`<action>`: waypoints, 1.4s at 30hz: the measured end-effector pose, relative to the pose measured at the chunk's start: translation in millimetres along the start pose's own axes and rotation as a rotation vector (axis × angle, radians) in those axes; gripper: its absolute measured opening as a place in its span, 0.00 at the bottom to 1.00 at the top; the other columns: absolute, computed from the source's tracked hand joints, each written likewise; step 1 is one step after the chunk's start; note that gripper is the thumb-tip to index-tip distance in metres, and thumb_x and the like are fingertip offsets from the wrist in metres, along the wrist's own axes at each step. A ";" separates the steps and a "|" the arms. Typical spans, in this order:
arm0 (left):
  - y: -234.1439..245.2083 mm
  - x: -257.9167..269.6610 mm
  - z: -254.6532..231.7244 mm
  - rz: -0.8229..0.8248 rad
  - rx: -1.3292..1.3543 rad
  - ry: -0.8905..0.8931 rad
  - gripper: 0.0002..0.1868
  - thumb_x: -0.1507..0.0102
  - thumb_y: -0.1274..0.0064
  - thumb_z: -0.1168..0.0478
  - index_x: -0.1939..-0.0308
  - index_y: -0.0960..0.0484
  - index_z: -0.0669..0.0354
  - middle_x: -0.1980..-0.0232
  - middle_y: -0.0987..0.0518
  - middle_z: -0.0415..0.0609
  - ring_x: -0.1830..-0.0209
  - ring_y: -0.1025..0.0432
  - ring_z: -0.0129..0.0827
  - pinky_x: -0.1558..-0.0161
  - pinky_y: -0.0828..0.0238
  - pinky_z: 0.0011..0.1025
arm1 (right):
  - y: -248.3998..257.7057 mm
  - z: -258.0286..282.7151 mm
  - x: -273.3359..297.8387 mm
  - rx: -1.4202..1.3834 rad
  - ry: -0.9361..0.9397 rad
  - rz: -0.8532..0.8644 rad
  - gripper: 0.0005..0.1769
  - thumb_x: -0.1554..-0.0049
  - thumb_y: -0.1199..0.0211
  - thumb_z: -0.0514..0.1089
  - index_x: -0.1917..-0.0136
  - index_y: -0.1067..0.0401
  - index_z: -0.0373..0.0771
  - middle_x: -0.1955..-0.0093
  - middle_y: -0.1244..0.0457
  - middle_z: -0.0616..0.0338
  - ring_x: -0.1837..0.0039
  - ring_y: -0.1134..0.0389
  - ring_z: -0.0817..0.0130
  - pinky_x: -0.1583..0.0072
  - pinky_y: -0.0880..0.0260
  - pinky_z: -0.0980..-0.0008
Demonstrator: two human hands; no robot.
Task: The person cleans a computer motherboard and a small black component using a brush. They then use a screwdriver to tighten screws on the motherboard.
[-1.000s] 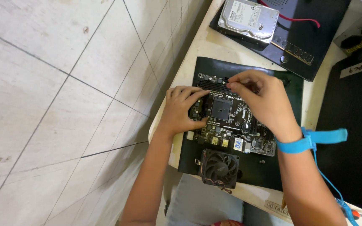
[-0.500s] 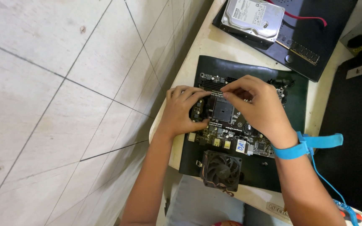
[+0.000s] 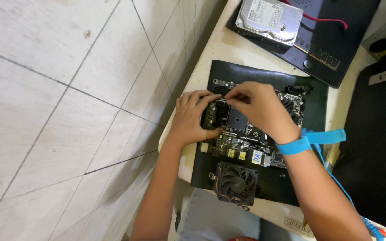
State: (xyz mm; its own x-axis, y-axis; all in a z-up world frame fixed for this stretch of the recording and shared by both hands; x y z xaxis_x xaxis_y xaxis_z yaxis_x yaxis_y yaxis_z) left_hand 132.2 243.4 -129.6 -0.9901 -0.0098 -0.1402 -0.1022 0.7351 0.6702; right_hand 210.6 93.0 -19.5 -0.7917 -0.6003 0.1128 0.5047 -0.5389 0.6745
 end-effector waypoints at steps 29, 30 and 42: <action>14.5 4.2 -15.7 -0.248 0.086 -0.213 0.39 0.55 0.29 0.49 0.38 0.19 0.43 0.49 0.21 0.38 0.45 0.30 0.31 0.37 0.44 0.34 | -14.2 -1.5 13.7 0.130 0.217 -0.110 0.06 0.38 0.36 0.34 0.48 0.21 0.33 0.51 0.32 0.50 0.49 0.25 0.52 0.50 0.23 0.57; 15.1 4.4 -15.1 -0.258 0.085 -0.214 0.39 0.55 0.29 0.48 0.38 0.20 0.43 0.49 0.21 0.37 0.45 0.30 0.31 0.36 0.43 0.35 | -12.0 3.8 16.0 0.126 0.235 -0.126 0.07 0.39 0.36 0.34 0.47 0.20 0.34 0.51 0.31 0.50 0.50 0.25 0.53 0.51 0.23 0.56; 23.7 6.5 -21.0 -0.169 0.076 -0.303 0.37 0.41 0.32 0.46 0.32 0.28 0.52 0.33 0.27 0.46 0.31 0.32 0.40 0.29 0.38 0.45 | 68.7 -89.8 48.7 0.256 0.059 -0.597 0.15 0.37 0.44 0.25 0.47 0.20 0.38 0.47 0.29 0.52 0.44 0.29 0.55 0.43 0.30 0.59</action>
State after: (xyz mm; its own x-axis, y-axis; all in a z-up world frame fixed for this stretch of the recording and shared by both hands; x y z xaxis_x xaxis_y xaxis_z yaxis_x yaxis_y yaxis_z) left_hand 121.3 246.5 -99.4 -0.8850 0.0578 -0.4619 -0.2429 0.7890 0.5643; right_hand 237.7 -26.3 -33.2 -0.8867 -0.2770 -0.3702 -0.1196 -0.6359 0.7624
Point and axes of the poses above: each hand's wrist, its own x-axis away from the middle knuckle, its own y-axis out of the back of the hand, z = x × y, the point moved 4 cm from there along -x, towards the middle knuckle
